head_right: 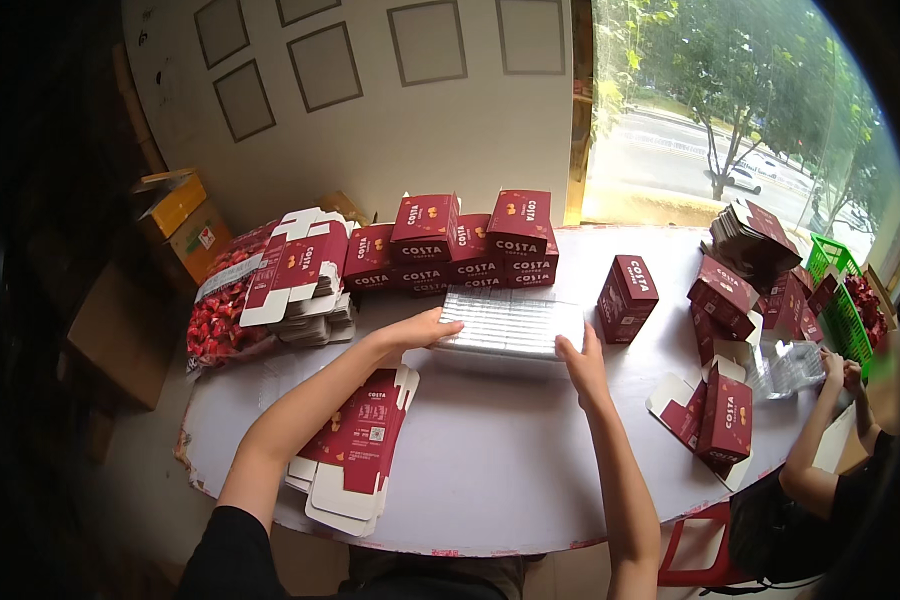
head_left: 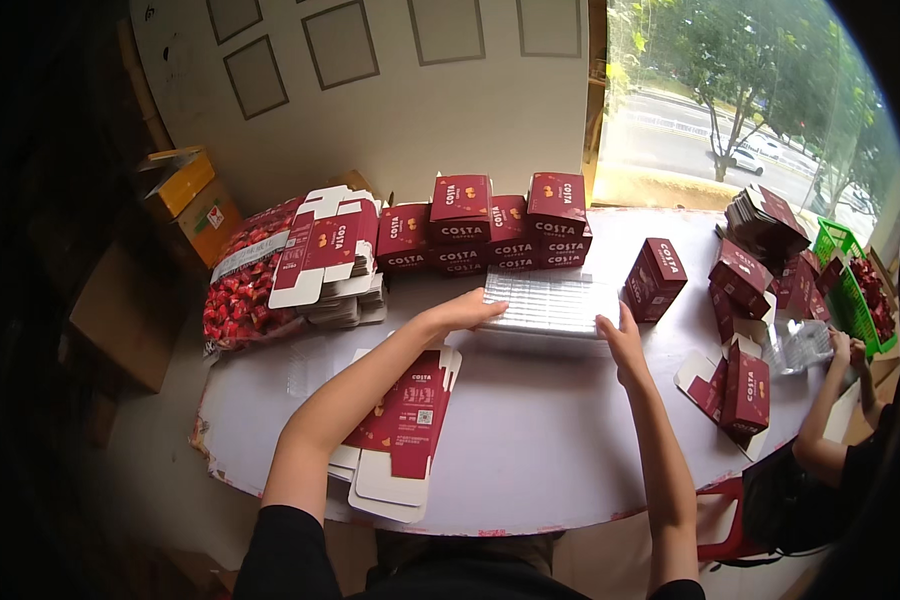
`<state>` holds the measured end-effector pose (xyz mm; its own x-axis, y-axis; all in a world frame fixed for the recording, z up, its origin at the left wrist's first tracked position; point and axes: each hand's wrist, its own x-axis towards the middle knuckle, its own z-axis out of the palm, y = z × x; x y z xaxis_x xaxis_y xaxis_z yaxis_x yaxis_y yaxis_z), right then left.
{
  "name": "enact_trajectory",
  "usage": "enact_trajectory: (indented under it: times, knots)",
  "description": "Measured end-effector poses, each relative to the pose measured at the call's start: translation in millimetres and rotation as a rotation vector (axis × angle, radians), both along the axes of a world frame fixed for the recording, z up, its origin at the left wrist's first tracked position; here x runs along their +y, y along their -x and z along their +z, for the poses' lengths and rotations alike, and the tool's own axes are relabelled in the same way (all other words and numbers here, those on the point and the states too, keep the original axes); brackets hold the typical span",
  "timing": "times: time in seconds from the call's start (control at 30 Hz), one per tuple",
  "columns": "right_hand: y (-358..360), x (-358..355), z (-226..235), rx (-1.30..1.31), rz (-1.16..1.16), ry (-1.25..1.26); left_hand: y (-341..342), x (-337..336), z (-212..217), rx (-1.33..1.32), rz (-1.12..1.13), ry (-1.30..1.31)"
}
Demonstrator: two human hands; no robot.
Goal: The person assembles small red Costa Coffee boxes, places clear plastic trays on the table, and fills each tray with individually wrapped red wafers from a large bag. The person then places the filled trays into the assembled boxes and closes them.
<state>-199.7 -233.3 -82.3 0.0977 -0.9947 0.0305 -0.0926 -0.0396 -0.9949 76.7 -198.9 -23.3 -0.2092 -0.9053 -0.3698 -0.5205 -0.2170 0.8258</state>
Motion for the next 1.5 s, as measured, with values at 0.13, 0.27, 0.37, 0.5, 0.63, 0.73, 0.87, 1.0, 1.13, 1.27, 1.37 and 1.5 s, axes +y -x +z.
enact_trajectory:
  times: [0.13, 0.27, 0.37, 0.5, 0.63, 0.73, 0.87, 1.0, 1.13, 1.27, 1.37, 1.5]
  knots:
    - [-31, -3, 10, 0.112, 0.110, -0.043, -34, 13, 8, -0.117, 0.043, -0.017]
    - [-69, 10, 21, 0.008, 0.091, -0.082, -66, 57, 13, -0.484, 0.211, 0.177]
    - [-82, 8, 3, -0.146, 0.009, -0.034, -53, 119, 41, -0.529, 0.289, 0.494]
    - [-84, 16, -7, -0.024, -0.219, 0.327, -59, 219, 36, -0.679, 0.145, 0.475]
    - [-89, 104, 20, 0.034, 0.252, 0.351, -79, 277, -21, -0.341, 0.554, 0.442]
    - [-117, 172, 28, 0.228, 0.588, 0.054, -66, 280, -63, 0.215, 0.769, 0.488]
    - [-155, 204, 9, -0.206, 0.579, -0.147, -58, 272, -58, 0.585, 0.751, 0.400]
    - [-148, 213, 2, -0.120, 0.581, -0.135, -46, 282, -52, 0.694, 0.816, 0.322]
    - [-100, 218, 4, -0.071, 0.573, -0.166, 9, 300, -62, 0.734, 0.803, 0.407]
    - [-42, 224, 18, -0.049, 0.469, -0.205, 54, 296, -64, 0.741, 0.645, 0.365]
    - [1, 226, 24, -0.057, 0.370, -0.195, 88, 280, -58, 0.708, 0.523, 0.350]
    - [52, 215, 20, -0.058, 0.213, -0.166, 128, 239, -81, 0.567, 0.393, 0.378]
